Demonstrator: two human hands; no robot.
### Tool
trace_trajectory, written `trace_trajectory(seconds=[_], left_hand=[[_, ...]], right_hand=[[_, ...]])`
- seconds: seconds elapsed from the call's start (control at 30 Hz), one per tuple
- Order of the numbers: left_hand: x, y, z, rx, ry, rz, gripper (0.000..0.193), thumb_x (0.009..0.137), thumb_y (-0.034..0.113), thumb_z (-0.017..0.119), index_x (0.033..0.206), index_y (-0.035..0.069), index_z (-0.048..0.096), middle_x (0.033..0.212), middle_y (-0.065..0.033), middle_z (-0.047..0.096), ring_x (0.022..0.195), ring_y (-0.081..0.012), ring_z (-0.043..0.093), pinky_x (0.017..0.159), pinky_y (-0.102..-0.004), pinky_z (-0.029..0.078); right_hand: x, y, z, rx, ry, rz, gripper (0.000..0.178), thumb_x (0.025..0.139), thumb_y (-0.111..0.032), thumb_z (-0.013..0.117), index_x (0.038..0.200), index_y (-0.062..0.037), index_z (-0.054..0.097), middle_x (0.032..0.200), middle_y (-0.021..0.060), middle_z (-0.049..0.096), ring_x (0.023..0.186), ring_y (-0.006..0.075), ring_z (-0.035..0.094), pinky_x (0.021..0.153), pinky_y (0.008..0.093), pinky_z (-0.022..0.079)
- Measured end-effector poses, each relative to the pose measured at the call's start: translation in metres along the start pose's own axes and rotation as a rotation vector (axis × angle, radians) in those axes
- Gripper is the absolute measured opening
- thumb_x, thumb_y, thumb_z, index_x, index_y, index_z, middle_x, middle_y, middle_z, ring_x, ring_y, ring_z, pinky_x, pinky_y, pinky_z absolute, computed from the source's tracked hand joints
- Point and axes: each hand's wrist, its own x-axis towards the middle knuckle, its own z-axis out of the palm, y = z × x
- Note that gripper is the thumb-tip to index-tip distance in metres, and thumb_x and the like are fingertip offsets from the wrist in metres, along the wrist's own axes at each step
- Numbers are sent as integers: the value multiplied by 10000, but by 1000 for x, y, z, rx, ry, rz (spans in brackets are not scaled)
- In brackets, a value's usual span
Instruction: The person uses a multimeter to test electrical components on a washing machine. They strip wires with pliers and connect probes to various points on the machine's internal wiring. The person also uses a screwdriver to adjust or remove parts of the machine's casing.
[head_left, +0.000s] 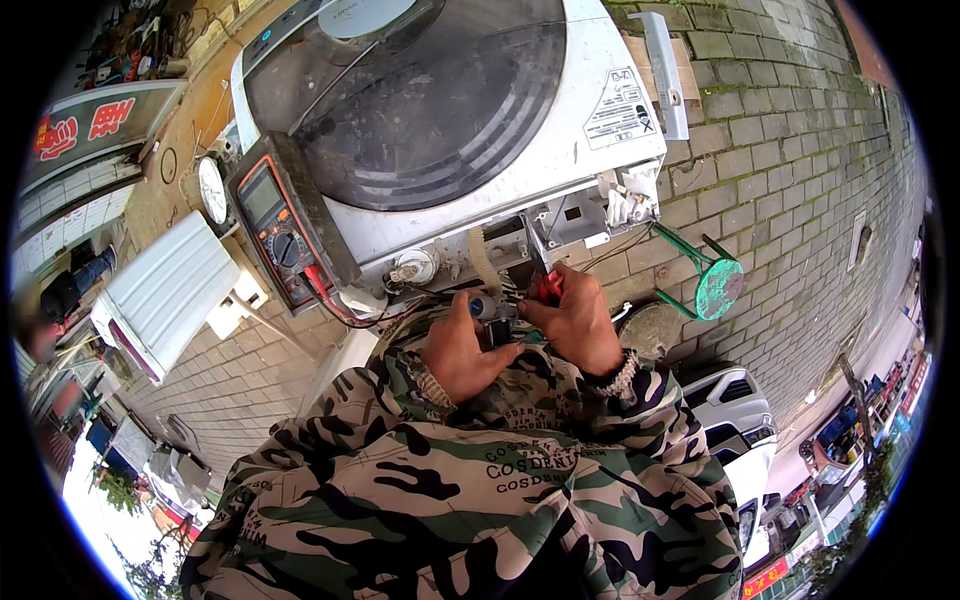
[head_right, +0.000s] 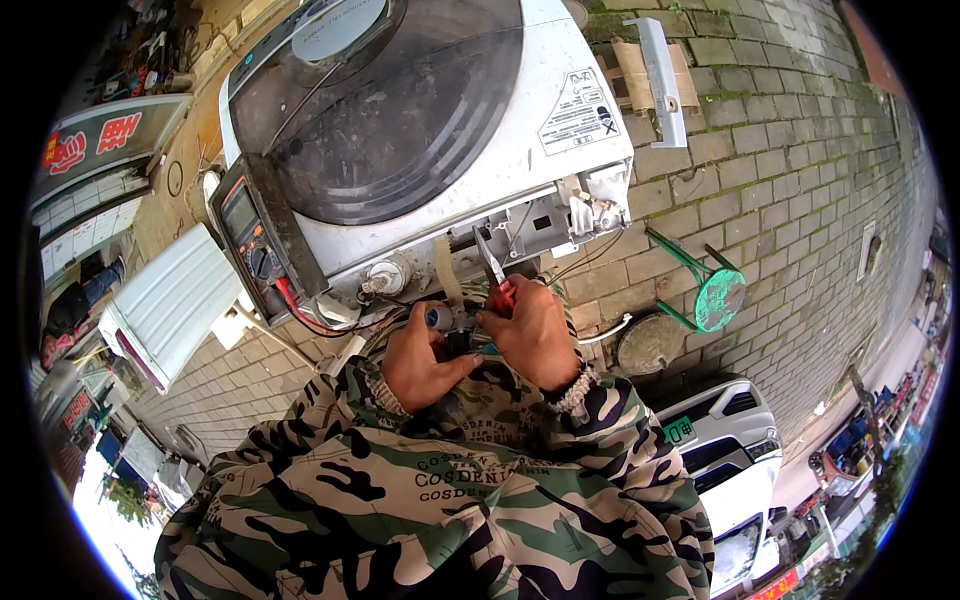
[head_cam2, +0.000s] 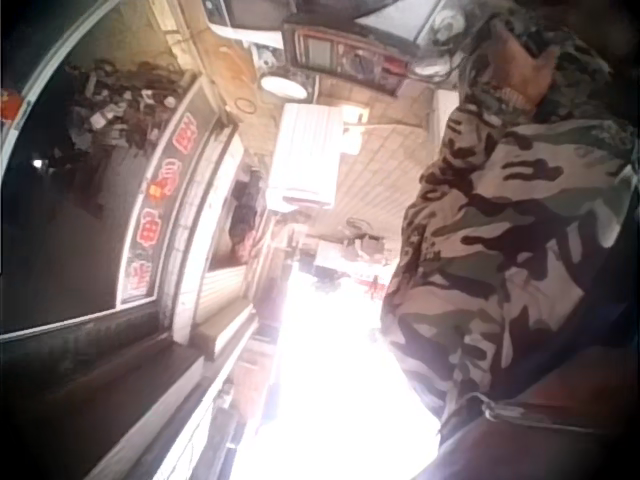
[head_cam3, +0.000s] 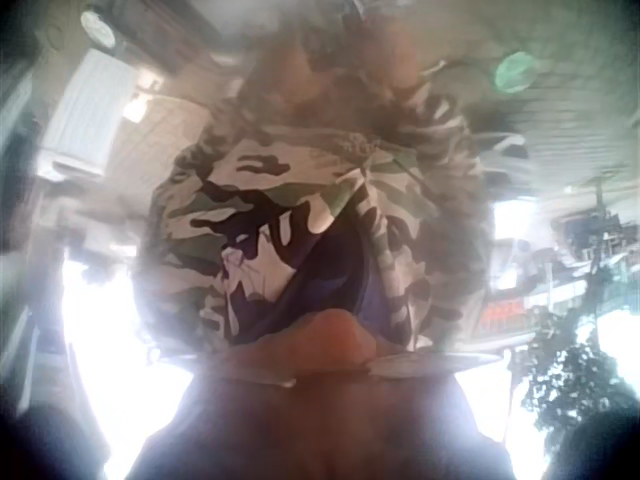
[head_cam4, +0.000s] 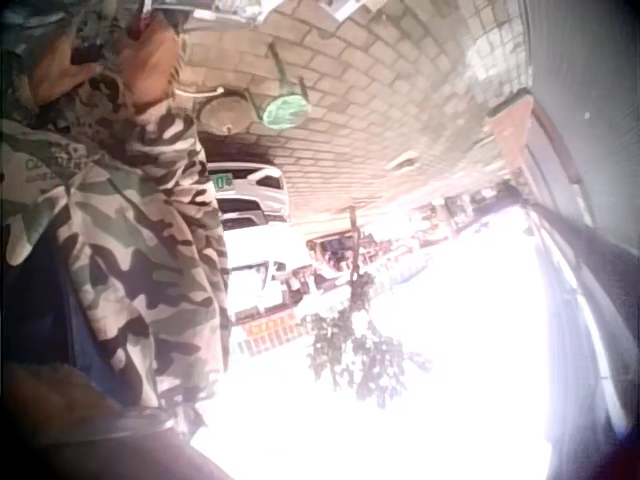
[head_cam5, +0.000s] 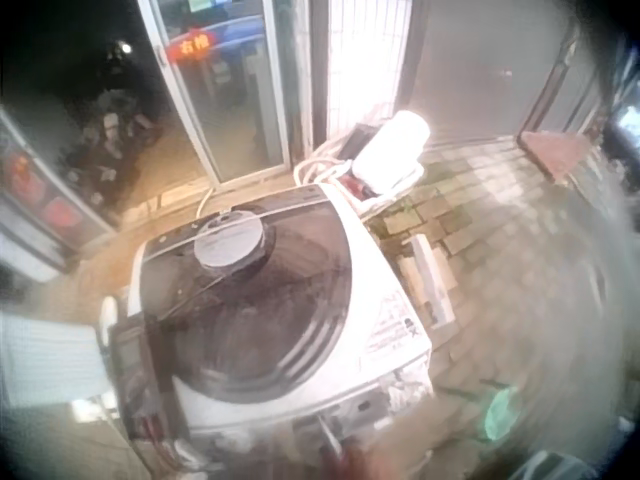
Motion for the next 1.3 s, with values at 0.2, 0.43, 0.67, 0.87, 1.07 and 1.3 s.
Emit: trace_trajectory(seconds=[0.2,0.43,0.67,0.87,1.07,1.3], left_hand=[[-7,9,11,-88,82,-85,809,704,276,867,1361,55,449,940,-191,729,862,-377,731,739,-443,578],[-14,-5,14,-127,122,-65,792,699,196,861,1373,63,467,1053,-184,721,926,-326,741,817,-401,576],[-13,-6,1,-165,2,-137,796,686,137,854,1376,43,470,1179,-192,685,1084,-297,709,917,-380,556],[-14,-21,-8,-157,-12,-81,791,671,93,848,1365,21,476,1209,-190,666,1109,-306,693,956,-377,540],[-12,-27,-6,-131,28,37,732,713,71,808,1370,47,486,1219,-204,670,1103,-349,697,931,-398,554],[-12,-31,-4,-128,40,30,704,711,65,807,1347,41,508,1213,-192,672,1094,-341,700,928,-391,553]], right_hand=[[5,6,-1,346,-117,138,167,812,15,766,858,-13,608,709,-4,610,640,66,532,576,255,440],[6,14,10,408,-62,154,184,812,65,739,883,-27,595,740,-30,598,670,44,521,595,229,441],[-2,22,22,175,-35,154,194,780,-16,756,898,-20,602,721,30,602,667,101,548,636,273,472],[-11,17,31,259,13,175,194,783,-24,749,904,-33,597,734,37,600,685,114,558,663,287,484],[-12,31,38,257,12,134,193,805,-14,740,926,-45,593,765,29,602,706,97,550,680,275,489],[-14,33,40,260,13,141,184,811,-24,742,924,-46,599,776,30,620,711,100,567,691,274,499]])
